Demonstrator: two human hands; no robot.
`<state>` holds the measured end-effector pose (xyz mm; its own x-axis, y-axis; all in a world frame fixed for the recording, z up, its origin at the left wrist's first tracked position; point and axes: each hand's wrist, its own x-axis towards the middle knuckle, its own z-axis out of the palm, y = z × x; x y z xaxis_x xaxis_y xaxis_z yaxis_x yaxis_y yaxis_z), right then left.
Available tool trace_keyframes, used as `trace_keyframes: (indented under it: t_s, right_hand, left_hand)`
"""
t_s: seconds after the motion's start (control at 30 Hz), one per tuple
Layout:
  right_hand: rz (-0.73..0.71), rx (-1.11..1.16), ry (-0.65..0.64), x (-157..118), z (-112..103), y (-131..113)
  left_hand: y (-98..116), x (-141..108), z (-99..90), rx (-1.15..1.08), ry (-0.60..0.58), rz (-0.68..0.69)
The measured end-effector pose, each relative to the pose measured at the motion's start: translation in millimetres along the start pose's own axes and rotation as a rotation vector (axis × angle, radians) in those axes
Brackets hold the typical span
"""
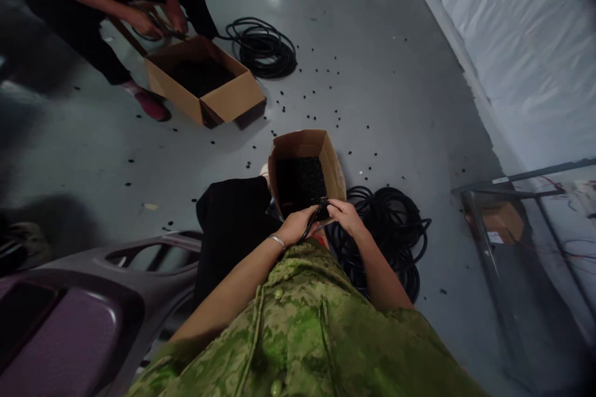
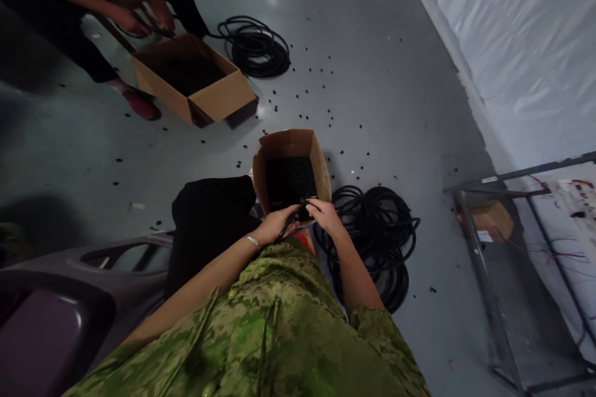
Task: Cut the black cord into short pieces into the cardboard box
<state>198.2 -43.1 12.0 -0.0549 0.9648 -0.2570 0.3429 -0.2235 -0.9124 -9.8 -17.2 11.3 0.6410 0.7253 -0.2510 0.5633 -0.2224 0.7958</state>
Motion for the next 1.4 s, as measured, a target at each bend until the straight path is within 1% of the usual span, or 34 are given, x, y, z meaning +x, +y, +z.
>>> trace_keyframes:
  t_s: [0.27,0.43,0.6,0.73,0.83,0.97,1.17,1.4]
  right_hand:
    - [0.043,0.047,-0.034,-0.3,0.6,-6.0]
    - [0.031,0.076,-0.005,-0.6,1.6,-11.0]
    - [-0.001,0.015,-0.027,-0.5,-0.8,-13.1]
    - [-0.011,-0.056,-0.038,1.7,-4.3,-10.3]
    - [-0.049,-0.123,-0.048,4.2,-6.6,-8.1]
    - [-0.110,-0.208,-0.065,7.4,-10.8,-8.7]
    - [-0.109,-0.359,-0.116,13.4,-18.8,-11.6]
    - [-0.103,-0.405,-0.048,19.3,-17.0,-3.4]
  left_hand:
    - [8.1,-0.1,-4.0,0.032,0.001,-0.030]
    - [9.0,0.0,-4.1,0.021,0.013,-0.025]
    - [9.2,-0.5,-3.8,0.002,0.025,-0.017]
    - [9.6,-0.1,-3.6,0.020,0.026,-0.012]
    - [9.5,0.8,-3.4,0.039,0.012,-0.022]
    - [10.6,1.3,-4.5,0.128,-0.015,-0.031]
    - [12.8,1.7,-6.6,0.254,-0.037,-0.034]
    - [14.5,4.7,-6.7,0.349,-0.068,-0.056]
